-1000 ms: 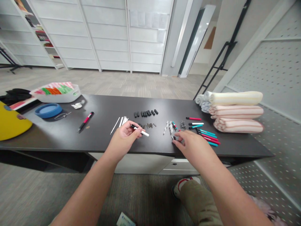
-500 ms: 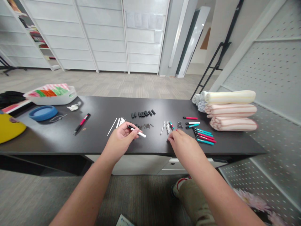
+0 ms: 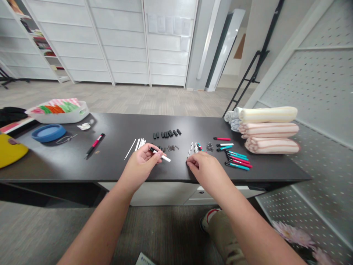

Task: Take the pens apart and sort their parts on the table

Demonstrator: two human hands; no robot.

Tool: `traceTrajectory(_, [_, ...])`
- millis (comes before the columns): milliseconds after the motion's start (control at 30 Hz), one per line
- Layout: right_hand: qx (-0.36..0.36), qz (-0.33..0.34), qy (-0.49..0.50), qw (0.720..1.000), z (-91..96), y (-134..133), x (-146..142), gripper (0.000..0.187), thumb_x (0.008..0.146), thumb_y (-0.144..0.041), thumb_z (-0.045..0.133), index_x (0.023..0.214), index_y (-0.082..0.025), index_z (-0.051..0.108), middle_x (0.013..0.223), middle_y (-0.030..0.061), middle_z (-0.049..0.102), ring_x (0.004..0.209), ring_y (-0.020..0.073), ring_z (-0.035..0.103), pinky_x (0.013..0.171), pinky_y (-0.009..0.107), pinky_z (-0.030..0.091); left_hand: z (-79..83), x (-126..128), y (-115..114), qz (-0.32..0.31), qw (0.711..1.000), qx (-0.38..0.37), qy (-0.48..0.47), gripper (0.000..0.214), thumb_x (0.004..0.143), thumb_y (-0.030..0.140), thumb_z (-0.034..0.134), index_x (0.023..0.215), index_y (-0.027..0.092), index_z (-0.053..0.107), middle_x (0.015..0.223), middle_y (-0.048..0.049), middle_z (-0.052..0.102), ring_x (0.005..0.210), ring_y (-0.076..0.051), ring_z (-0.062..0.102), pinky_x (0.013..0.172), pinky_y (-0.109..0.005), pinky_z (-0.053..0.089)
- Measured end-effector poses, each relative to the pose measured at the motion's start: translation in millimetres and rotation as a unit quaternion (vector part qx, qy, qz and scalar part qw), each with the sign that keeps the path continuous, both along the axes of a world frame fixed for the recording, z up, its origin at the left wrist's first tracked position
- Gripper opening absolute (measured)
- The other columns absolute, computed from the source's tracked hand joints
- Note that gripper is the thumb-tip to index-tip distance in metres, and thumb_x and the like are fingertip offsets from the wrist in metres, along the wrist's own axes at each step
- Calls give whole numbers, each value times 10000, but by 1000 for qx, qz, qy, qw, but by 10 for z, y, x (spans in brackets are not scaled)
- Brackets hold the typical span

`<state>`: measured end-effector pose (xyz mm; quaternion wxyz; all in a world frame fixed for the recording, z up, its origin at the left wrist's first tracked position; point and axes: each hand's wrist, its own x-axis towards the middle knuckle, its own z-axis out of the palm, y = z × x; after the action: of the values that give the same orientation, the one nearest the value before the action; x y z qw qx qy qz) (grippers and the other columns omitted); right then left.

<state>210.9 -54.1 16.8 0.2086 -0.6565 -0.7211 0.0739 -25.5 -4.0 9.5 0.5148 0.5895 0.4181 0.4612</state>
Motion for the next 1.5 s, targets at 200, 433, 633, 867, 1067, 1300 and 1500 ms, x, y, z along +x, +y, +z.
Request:
traceTrajectory(200, [6,-21,48,999,-111,32,-26,156,885,-161,715,1034,-208,714,884,21,746,751,178,678,731,302,486,1,-2,-1,-2,1000,0,5,357,866,514,795,959,201,651,943,-75,793,795,-182,707,783,-296,559])
traceTrajectory(433, [167,-26,-3,986,83,75,226,195,1007,-253,550,1058,-194,728,995,95,705,963,257,643,905,389,483,-16,-21,9,-8,1000,6,5,336,886,506,778,958,200,656,946,-74,794,797,-176,699,784,-289,555])
traceTrajectory(633, [198,-24,-118,973,-21,232,350,348,970,-205,528,1220,-221,769,1464,155,540,1389,353,438,1164,532,360,-25,-32,19,-15,1000,4,2,319,893,482,782,970,200,656,958,-72,794,799,-167,688,776,-276,545])
traceTrajectory(867, [174,-41,-133,975,-144,248,307,392,946,-213,559,1294,-248,737,1629,131,406,1539,385,277,1231,639,254,-12,-25,7,-13,1000,4,3,326,899,500,767,969,202,653,951,-70,792,795,-174,692,777,-288,548])
traceTrajectory(1067, [192,-36,-120,973,-173,261,332,340,931,-200,578,1217,-249,756,1617,128,418,1540,385,285,1240,631,256,20,-12,-2,-7,1000,-2,4,355,877,512,782,960,194,647,929,-69,791,783,-171,686,771,-284,547])
traceTrajectory(1300, [204,-21,-112,972,-182,260,345,295,925,-190,579,1153,-239,758,1583,139,445,1518,388,319,1227,623,290,16,-10,-11,-7,1000,-3,-4,349,874,499,786,957,190,645,923,-73,790,787,-167,681,777,-281,546])
traceTrajectory(1500, [207,-5,-114,972,-179,260,353,274,920,-177,577,1120,-233,755,1555,147,473,1506,396,326,1209,637,301,10,-6,3,-11,1000,-5,-6,354,880,503,784,965,189,643,938,-79,792,804,-172,687,789,-285,550])
